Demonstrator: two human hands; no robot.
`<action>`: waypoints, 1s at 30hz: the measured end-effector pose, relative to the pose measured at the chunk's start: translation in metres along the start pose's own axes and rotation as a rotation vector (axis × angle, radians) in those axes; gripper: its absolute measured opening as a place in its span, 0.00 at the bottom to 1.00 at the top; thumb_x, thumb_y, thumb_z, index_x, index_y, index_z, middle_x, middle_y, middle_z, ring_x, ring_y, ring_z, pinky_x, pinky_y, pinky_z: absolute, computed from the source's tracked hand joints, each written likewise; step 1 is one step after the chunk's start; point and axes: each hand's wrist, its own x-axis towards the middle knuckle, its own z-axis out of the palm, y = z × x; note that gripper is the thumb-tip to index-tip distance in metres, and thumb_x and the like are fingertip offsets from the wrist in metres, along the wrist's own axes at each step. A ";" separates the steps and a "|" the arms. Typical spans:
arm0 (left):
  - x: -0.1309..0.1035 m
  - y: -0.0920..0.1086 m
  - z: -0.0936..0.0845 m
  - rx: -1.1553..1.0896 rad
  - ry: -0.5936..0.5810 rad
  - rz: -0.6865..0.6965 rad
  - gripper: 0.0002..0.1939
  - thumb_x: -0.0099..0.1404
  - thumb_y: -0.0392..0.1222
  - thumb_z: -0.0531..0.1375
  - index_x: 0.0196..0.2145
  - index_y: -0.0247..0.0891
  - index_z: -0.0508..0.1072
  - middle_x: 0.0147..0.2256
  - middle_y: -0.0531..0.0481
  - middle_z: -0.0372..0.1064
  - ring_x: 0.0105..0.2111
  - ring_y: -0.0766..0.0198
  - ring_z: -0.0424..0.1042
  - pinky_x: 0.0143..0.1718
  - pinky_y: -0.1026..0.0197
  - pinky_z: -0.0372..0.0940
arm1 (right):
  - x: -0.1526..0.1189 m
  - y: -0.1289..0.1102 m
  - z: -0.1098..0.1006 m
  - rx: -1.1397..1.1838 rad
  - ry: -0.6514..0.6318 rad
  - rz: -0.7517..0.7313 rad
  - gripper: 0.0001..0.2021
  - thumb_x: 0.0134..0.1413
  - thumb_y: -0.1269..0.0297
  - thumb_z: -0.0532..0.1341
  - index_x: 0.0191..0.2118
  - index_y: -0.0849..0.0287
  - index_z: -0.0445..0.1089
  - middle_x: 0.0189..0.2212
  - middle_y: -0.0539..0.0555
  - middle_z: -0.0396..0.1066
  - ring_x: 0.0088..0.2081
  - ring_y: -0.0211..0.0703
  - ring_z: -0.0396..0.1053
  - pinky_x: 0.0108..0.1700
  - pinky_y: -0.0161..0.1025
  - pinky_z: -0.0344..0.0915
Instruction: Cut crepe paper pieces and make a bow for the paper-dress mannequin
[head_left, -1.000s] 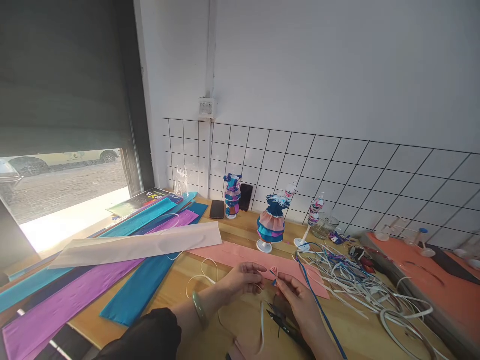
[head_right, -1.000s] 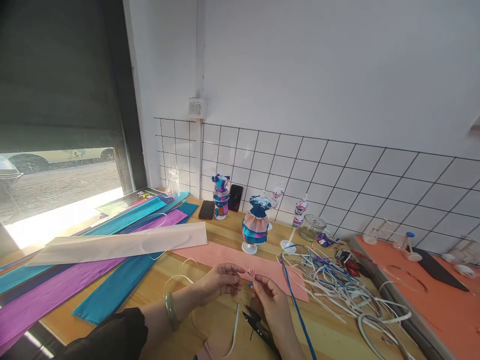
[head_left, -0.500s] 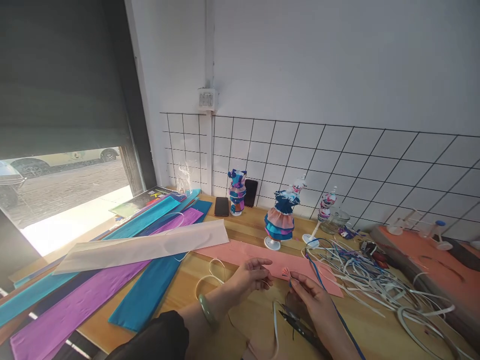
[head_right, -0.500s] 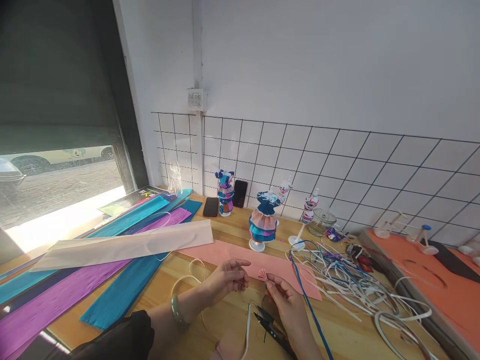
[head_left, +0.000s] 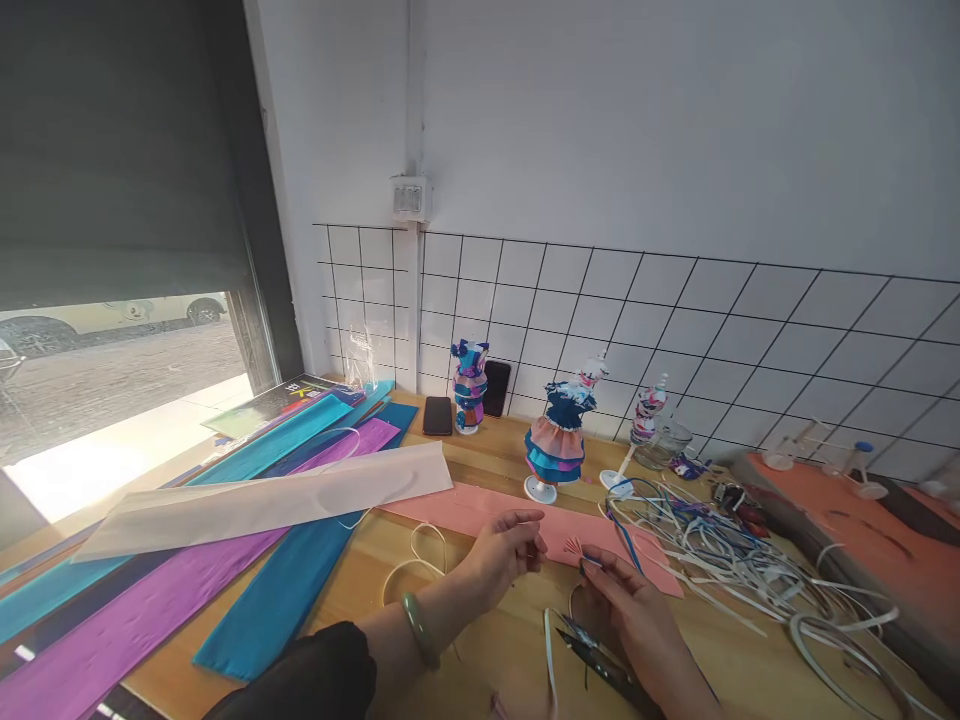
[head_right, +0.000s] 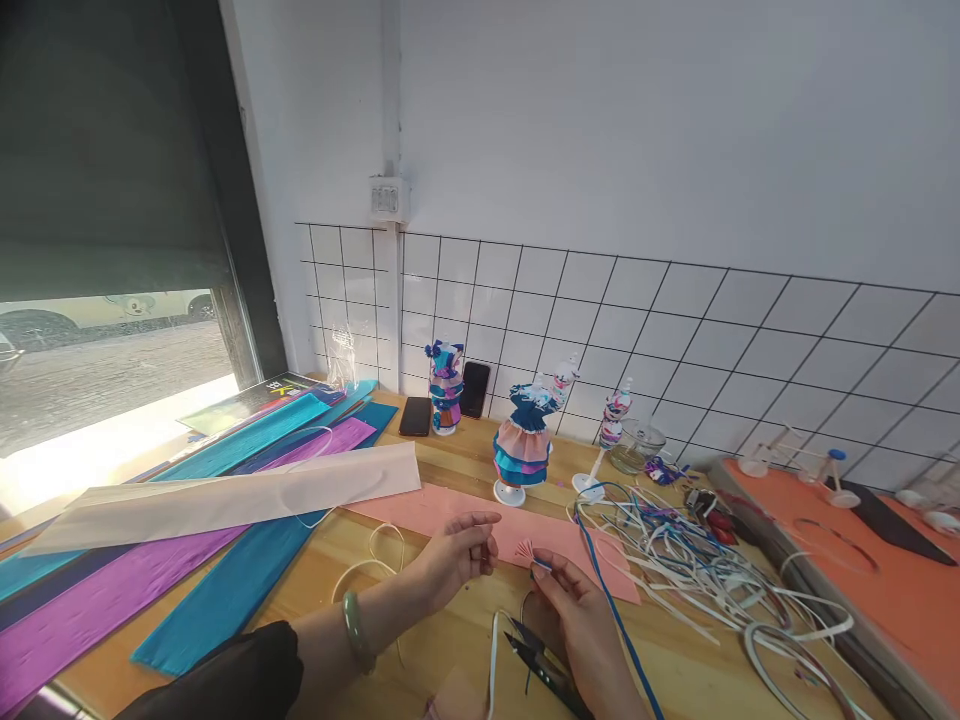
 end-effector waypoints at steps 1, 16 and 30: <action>0.004 0.004 0.004 -0.033 0.026 0.008 0.19 0.47 0.44 0.66 0.36 0.32 0.70 0.22 0.52 0.66 0.22 0.69 0.64 0.27 0.64 0.56 | 0.001 0.000 -0.001 0.027 0.010 -0.001 0.18 0.31 0.55 0.71 0.33 0.57 0.76 0.28 0.51 0.74 0.28 0.40 0.68 0.30 0.35 0.65; 0.082 0.014 0.032 -0.220 0.111 -0.023 0.11 0.44 0.37 0.66 0.26 0.31 0.70 0.16 0.56 0.57 0.15 0.77 0.50 0.17 0.69 0.41 | 0.006 -0.004 -0.006 0.143 0.080 0.025 0.17 0.31 0.58 0.72 0.33 0.54 0.76 0.29 0.50 0.73 0.29 0.40 0.68 0.31 0.34 0.66; 0.092 0.014 0.032 -0.295 0.067 -0.034 0.12 0.46 0.35 0.66 0.26 0.33 0.66 0.16 0.56 0.60 0.14 0.78 0.53 0.15 0.72 0.43 | -0.002 -0.008 0.007 0.028 0.092 0.102 0.18 0.27 0.56 0.72 0.31 0.54 0.76 0.25 0.48 0.72 0.25 0.36 0.65 0.29 0.33 0.64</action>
